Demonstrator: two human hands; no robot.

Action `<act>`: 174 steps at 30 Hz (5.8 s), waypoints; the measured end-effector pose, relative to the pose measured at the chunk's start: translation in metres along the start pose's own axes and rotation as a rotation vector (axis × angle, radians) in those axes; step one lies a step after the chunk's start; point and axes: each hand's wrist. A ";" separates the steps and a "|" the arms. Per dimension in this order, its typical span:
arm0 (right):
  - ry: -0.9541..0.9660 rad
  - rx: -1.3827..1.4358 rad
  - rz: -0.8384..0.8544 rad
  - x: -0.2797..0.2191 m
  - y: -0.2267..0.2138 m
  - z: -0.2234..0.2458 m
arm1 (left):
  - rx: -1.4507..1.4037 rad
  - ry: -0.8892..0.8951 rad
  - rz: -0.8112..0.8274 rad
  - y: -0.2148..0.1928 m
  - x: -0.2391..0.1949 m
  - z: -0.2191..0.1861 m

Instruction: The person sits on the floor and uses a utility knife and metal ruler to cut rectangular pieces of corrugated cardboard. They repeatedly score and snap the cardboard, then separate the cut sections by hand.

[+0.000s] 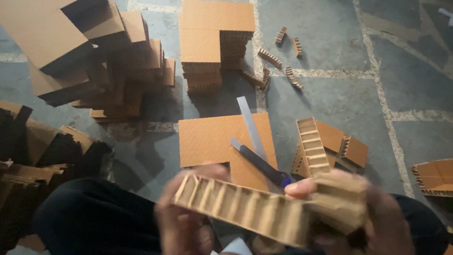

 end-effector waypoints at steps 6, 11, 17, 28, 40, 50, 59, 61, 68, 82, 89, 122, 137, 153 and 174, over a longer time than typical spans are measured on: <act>-0.182 -0.299 0.135 0.036 0.008 0.021 | 0.561 0.133 0.558 -0.028 0.030 -0.022; -0.298 -0.182 0.271 0.050 0.001 0.025 | 0.431 0.267 0.778 -0.018 0.042 -0.018; -0.217 -0.220 0.284 0.041 0.007 0.017 | 0.386 0.277 0.809 -0.011 0.017 0.001; -0.110 -0.119 0.088 0.040 0.015 0.004 | 0.407 0.176 0.744 -0.001 0.023 -0.008; -0.044 -0.108 0.094 0.064 -0.004 0.051 | 0.303 0.052 0.816 -0.014 0.038 -0.008; -0.002 -0.200 0.000 0.052 0.007 -0.009 | 0.136 -0.076 0.800 -0.007 0.051 -0.021; 0.330 -0.180 -0.040 0.047 0.016 -0.038 | 0.238 -0.066 0.833 0.002 0.055 -0.009; 0.353 -0.139 0.017 0.048 0.010 -0.040 | 0.229 -0.041 0.828 -0.004 0.058 -0.006; 0.050 0.006 0.012 0.036 -0.012 -0.022 | 0.153 -0.168 0.773 -0.026 0.065 -0.008; 0.340 -0.297 -0.267 0.056 0.019 -0.067 | 0.409 0.093 0.749 -0.008 0.054 0.005; -0.386 0.144 -0.646 0.050 -0.012 -0.074 | 0.404 -0.003 0.740 -0.017 0.059 0.006; -0.143 -0.076 -0.003 0.062 -0.028 -0.090 | 0.567 0.168 0.659 -0.035 0.056 -0.011; -0.116 -0.167 -0.993 0.022 -0.084 -0.126 | 0.691 -0.018 0.877 -0.057 0.042 0.019; 0.094 0.386 -0.252 0.046 -0.014 -0.010 | 0.267 -0.093 0.724 0.003 0.129 -0.054; 0.243 0.166 -0.403 0.038 0.018 -0.045 | 0.221 -0.149 0.560 0.003 0.090 -0.041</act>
Point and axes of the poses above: each hand's wrist, its own x-axis towards the middle knuckle, its own y-axis out of the palm, z = x × y, and after that the axes turned 15 degrees about z, right-handed
